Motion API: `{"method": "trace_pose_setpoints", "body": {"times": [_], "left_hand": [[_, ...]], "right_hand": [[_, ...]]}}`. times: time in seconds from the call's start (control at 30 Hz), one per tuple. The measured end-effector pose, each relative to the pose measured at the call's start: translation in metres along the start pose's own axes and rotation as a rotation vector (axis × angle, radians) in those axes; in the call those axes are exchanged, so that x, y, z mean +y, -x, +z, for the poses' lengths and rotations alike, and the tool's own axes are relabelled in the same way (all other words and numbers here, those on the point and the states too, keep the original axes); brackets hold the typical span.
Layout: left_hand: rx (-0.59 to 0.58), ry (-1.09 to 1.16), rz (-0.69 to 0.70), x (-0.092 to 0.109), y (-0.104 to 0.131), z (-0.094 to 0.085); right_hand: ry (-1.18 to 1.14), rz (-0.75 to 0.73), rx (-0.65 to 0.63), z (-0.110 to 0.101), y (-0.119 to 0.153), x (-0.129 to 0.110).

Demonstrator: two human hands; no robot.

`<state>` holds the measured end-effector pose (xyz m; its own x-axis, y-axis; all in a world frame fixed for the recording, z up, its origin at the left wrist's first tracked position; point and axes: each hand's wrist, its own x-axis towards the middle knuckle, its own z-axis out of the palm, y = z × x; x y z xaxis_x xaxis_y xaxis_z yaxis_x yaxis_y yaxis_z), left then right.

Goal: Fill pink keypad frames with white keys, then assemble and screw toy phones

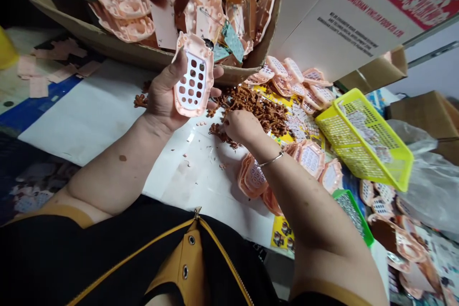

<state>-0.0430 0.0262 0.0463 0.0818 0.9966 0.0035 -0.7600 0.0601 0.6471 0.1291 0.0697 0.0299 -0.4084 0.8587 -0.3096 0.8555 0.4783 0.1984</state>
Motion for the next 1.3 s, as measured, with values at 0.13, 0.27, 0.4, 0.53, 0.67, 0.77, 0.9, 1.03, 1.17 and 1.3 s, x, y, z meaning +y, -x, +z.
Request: {"method": "trace_pose_setpoints", "body": {"times": [0.13,0.27,0.4,0.53,0.67,0.77,0.9,1.03,1.17,1.3], "left_hand": [[-0.026,0.005,0.001,-0.002,0.000,-0.002],[-0.036,0.012,0.001,-0.003,0.000,-0.001],[0.016,0.022,-0.027,-0.003,-0.001,0.001],[0.019,0.012,-0.046,-0.004,-0.001,0.001],[-0.016,0.007,-0.032,-0.006,-0.001,0.000],[-0.044,-0.005,-0.016,-0.006,0.000,-0.002],[-0.091,-0.002,0.002,-0.005,0.001,-0.001],[-0.072,-0.017,-0.002,-0.007,0.001,0.000],[-0.092,0.000,-0.020,-0.009,0.000,-0.001],[-0.051,0.010,-0.079,-0.013,-0.004,-0.001]], "right_hand": [[-0.036,-0.220,-0.017,0.006,0.000,0.005],[-0.007,-0.307,-0.021,0.010,0.001,0.010],[-0.024,-0.279,-0.011,0.011,0.005,0.011],[0.045,-0.269,-0.061,0.008,0.006,0.005],[0.110,-0.290,-0.099,0.003,0.004,-0.001],[0.110,-0.333,-0.139,0.001,0.003,0.000],[0.067,-0.337,-0.139,0.004,0.004,0.004],[0.047,-0.305,-0.093,0.010,0.008,0.005],[0.065,-0.338,-0.053,0.017,0.013,0.003],[0.060,-0.299,0.012,0.021,0.015,0.005]]}}
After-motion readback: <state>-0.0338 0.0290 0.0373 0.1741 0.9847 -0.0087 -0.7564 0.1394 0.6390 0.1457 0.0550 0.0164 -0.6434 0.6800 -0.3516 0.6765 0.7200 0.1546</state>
